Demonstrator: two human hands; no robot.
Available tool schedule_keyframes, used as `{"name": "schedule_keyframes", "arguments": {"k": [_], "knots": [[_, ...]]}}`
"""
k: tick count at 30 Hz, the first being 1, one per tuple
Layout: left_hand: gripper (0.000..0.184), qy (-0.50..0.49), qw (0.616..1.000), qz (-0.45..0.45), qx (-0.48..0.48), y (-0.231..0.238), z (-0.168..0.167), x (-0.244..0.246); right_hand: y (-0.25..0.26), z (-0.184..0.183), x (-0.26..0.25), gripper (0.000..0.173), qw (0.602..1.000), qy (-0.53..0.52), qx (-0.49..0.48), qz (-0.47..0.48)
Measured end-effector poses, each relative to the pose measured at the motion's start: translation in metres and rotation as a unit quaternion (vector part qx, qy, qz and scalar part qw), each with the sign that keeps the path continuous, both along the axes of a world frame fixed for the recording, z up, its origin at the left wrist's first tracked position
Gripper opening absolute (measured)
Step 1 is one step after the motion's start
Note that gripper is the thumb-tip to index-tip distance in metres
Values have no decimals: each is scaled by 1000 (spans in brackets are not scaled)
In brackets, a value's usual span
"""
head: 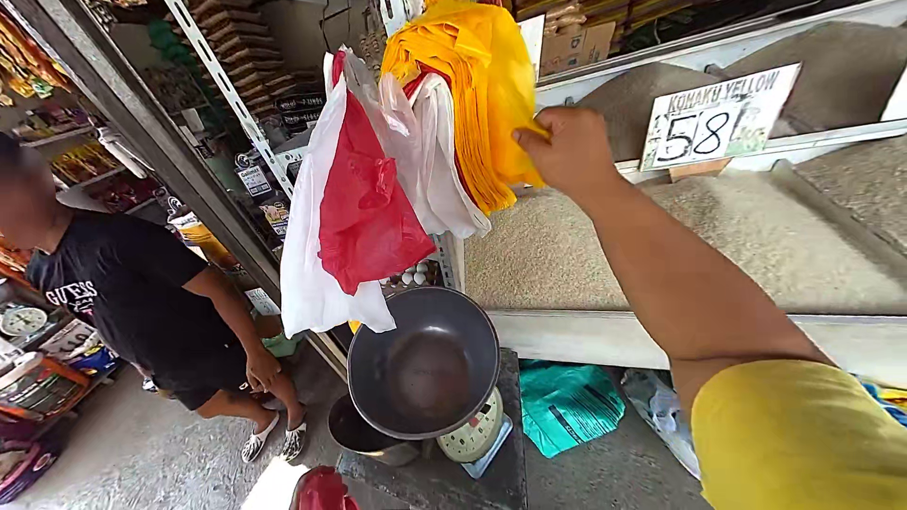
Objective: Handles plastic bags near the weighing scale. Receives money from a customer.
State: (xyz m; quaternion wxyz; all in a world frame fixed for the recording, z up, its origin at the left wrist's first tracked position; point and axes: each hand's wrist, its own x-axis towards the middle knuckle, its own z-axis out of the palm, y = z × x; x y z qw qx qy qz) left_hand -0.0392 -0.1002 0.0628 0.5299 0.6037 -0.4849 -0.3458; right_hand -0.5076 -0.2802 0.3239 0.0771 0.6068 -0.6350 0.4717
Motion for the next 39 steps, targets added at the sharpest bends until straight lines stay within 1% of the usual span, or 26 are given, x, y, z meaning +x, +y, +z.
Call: {"name": "schedule_keyframes", "arguments": {"k": [1, 2, 3, 4, 5, 7, 8, 9, 10, 11, 13, 14, 16, 18, 20, 22, 25, 27, 29, 31, 33, 34, 35, 36, 38, 39], "knots": [[27, -8, 1000, -19, -14, -6, -7, 0, 9, -13, 20, 34, 996, 72, 49, 34], [28, -23, 999, -44, -19, -9, -7, -3, 18, -30, 43, 29, 982, 133, 102, 83], [29, -33, 997, -62, -19, -13, -6, -7, 28, -49, 70, 27, 959, 182, 162, 143], [29, -40, 996, -78, -20, -16, -3, -9, 37, -67, 98, 28, 927, 222, 210, 220], [28, -39, 995, -94, -24, -18, 0, -11, 41, -85, 124, 31, 883, 244, 245, 318], [25, -12, 987, -156, -42, -22, 7, -9, 43, -110, 177, 32, 783, 260, 263, 500], [23, 11, 978, -204, -52, -22, 10, -7, 43, -116, 204, 30, 745, 261, 263, 554], [21, 28, 964, -257, -66, -22, 12, -3, 42, -119, 232, 28, 722, 257, 257, 589], [21, 36, 946, -312, -82, -22, 14, 1, 37, -124, 261, 26, 714, 235, 241, 614], [21, 34, 928, -359, -98, -21, 15, 5, 31, -127, 289, 25, 715, 203, 226, 629], [23, 27, 903, -410, -126, -19, 17, 11, 14, -128, 342, 25, 731, 143, 194, 638], [25, 30, 899, -417, -134, -16, 16, 15, 3, -128, 366, 25, 738, 122, 181, 638], [29, 41, 901, -408, -140, -7, 12, 25, -18, -128, 408, 26, 748, 91, 179, 632], [32, 46, 916, -375, -135, 4, 5, 38, -40, -133, 444, 25, 756, 58, 180, 627], [33, 50, 936, -328, -121, 16, -4, 53, -51, -127, 466, 27, 749, 38, 231, 620], [35, 47, 952, -283, -105, 27, -11, 68, -62, -131, 486, 29, 738, 6, 262, 621], [26, 69, 973, -209, -71, 42, -12, 78, -77, -148, 512, 27, 724, -23, 263, 638], [22, 72, 980, -175, -64, 44, -11, 82, -76, -151, 519, 26, 719, -25, 269, 640], [20, 68, 983, -161, -64, 43, -9, 84, -68, -147, 516, 28, 720, 0, 288, 632], [19, 74, 985, -139, -66, 37, -8, 83, -63, -153, 511, 28, 723, 29, 272, 634], [20, 78, 991, -94, -54, 26, 2, 77, -51, -153, 496, 30, 721, 42, 273, 636], [23, 82, 993, -68, -43, 18, 8, 72, -41, -152, 484, 28, 714, 31, 279, 642], [28, 82, 995, -46, -40, 8, 12, 68, -28, -152, 470, 27, 702, 9, 288, 652], [33, 88, 995, -31, -45, -2, 14, 65, -15, -152, 455, 29, 677, -18, 300, 671], [38, 107, 991, -23, -77, -25, 18, 57, 13, -146, 418, 40, 614, -62, 332, 713], [35, 117, 988, -20, -97, -37, 21, 50, 26, -141, 399, 44, 611, -61, 317, 723]]}}
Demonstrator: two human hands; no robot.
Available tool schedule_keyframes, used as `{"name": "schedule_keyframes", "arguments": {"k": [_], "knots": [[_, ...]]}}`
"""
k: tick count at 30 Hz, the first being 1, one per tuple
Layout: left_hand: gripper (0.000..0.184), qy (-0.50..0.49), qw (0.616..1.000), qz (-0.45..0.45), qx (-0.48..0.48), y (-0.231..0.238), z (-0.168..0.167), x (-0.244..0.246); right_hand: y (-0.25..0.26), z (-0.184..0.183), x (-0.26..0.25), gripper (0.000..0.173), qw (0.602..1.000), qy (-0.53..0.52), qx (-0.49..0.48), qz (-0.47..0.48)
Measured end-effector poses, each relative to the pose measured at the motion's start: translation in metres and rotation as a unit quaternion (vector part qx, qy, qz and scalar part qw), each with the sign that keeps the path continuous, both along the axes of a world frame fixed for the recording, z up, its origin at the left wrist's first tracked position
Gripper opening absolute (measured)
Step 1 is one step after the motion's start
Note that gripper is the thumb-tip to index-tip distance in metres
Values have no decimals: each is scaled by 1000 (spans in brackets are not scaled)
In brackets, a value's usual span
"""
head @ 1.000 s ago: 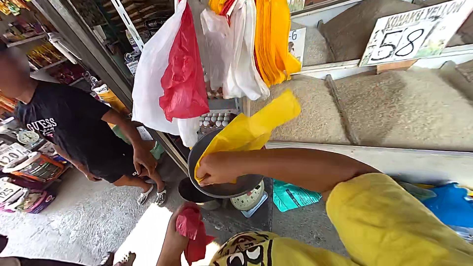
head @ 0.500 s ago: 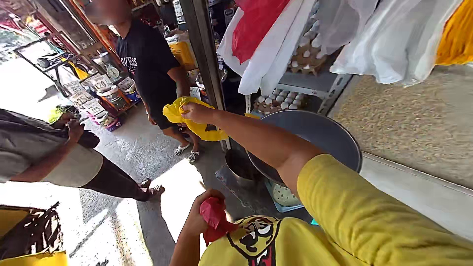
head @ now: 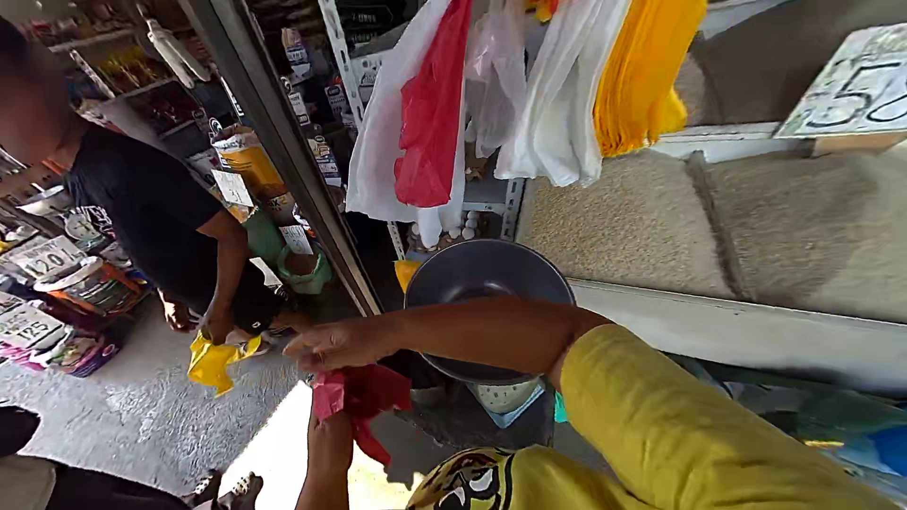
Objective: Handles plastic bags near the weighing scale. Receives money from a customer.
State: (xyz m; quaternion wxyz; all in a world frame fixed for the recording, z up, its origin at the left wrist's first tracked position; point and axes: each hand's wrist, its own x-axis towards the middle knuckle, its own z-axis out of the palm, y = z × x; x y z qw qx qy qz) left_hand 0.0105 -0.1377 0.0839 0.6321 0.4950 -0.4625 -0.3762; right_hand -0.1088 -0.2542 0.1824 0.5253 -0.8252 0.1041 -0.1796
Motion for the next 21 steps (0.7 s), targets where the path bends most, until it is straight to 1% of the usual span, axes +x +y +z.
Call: {"name": "schedule_keyframes", "arguments": {"k": [1, 2, 3, 4, 5, 6, 8, 9, 11, 12, 14, 16, 18, 19, 21], "knots": [[36, 2, 1000, -10, -22, -12, 4, -9, 8, 3, -18, 50, 999, -15, -40, -19], [46, -7, 998, -38, -48, -25, 10, -18, 12, 8, -36, 59, 994, -16, -94, -57], [68, -26, 994, -75, -70, -36, 15, -29, 12, 13, -54, 68, 985, -7, -136, -104], [83, -49, 989, -110, -87, -47, 22, -40, 10, 19, -72, 76, 976, 10, -157, -147], [91, -70, 983, -140, -98, -57, 30, -51, 6, 23, -90, 80, 972, 18, -156, -177], [86, -79, 978, -159, -111, -68, 40, -63, 3, 28, -108, 83, 970, 19, -145, -194], [47, -97, 969, -186, -134, -86, 61, -84, 2, 35, -142, 90, 969, 3, -117, -216], [38, -112, 964, -198, -138, -94, 72, -92, 5, 39, -157, 92, 965, -3, -107, -241], [36, -125, 955, -221, -151, -107, 90, -105, 13, 50, -186, 94, 949, 22, -92, -301], [34, -122, 954, -228, -152, -112, 98, -110, 17, 57, -201, 90, 939, 42, -86, -331], [29, -108, 952, -225, -177, -123, 110, -121, 24, 69, -229, 76, 921, 69, -83, -374], [24, -98, 952, -205, -202, -130, 120, -131, 29, 73, -258, 57, 906, 58, -106, -405], [20, -81, 951, -192, -227, -136, 129, -139, 39, 80, -279, 33, 888, 49, -109, -443], [19, -74, 951, -183, -239, -139, 133, -142, 44, 83, -289, 26, 874, 46, -114, -470], [20, -58, 950, -165, -259, -144, 140, -144, 50, 85, -305, 28, 835, 49, -123, -534]]}}
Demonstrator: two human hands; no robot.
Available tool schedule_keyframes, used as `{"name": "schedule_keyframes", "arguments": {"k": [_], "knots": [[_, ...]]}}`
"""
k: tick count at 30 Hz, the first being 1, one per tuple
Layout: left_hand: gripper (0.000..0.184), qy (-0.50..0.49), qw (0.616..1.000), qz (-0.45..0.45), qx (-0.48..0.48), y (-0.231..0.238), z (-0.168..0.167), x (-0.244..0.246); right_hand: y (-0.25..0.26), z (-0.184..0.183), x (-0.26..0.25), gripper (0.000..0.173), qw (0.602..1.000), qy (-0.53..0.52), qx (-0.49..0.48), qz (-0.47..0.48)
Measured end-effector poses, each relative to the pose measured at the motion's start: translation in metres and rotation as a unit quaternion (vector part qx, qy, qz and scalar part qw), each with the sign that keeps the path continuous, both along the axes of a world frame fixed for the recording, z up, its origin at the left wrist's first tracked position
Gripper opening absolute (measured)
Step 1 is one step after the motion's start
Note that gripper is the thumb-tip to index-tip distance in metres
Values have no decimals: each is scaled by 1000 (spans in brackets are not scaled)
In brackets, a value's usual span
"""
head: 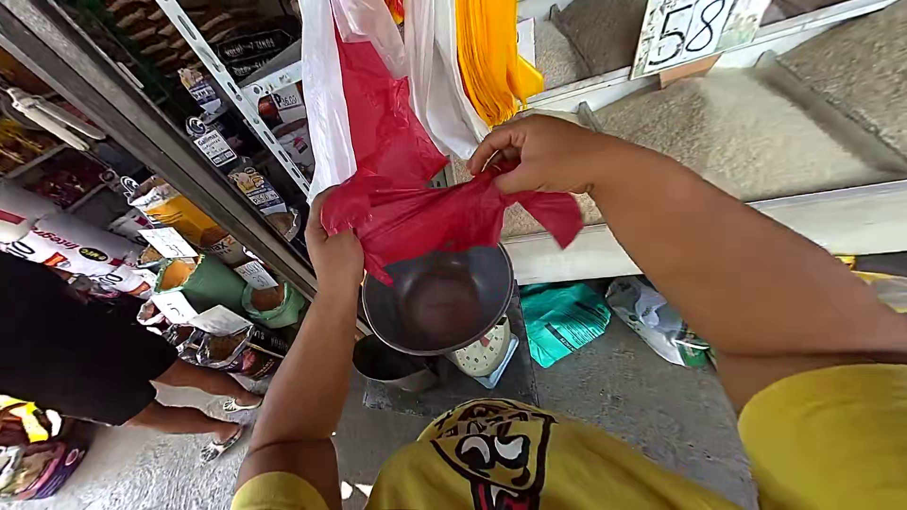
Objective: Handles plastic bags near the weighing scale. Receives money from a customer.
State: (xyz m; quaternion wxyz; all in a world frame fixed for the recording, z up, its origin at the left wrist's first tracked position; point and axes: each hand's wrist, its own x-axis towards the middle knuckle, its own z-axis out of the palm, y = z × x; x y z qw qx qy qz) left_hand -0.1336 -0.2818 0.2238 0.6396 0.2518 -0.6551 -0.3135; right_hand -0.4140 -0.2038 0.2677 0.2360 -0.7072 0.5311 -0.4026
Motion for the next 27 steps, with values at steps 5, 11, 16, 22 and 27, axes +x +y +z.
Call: {"name": "schedule_keyframes", "arguments": {"k": [5, 11, 16, 22, 27], "knots": [[19, 50, 998, 39, -3, -7, 14, 9, 3, -3, -32, 34, 995, -45, 18, -88], [19, -137, 978, 155, 9, -21, 13, 44, -8, -10, -43, 16, 973, -228, 14, -21], [107, -568, 822, -40, -18, -16, 54, 48, -31, 13, -19, 10, 983, -180, -18, -16], [69, -357, 924, -137, -19, -24, 87, -51, -71, 47, 32, 15, 995, -25, -86, 48], [19, -249, 958, -139, 24, -59, 120, -73, -86, 77, 29, 18, 981, -146, -121, 29]]}}
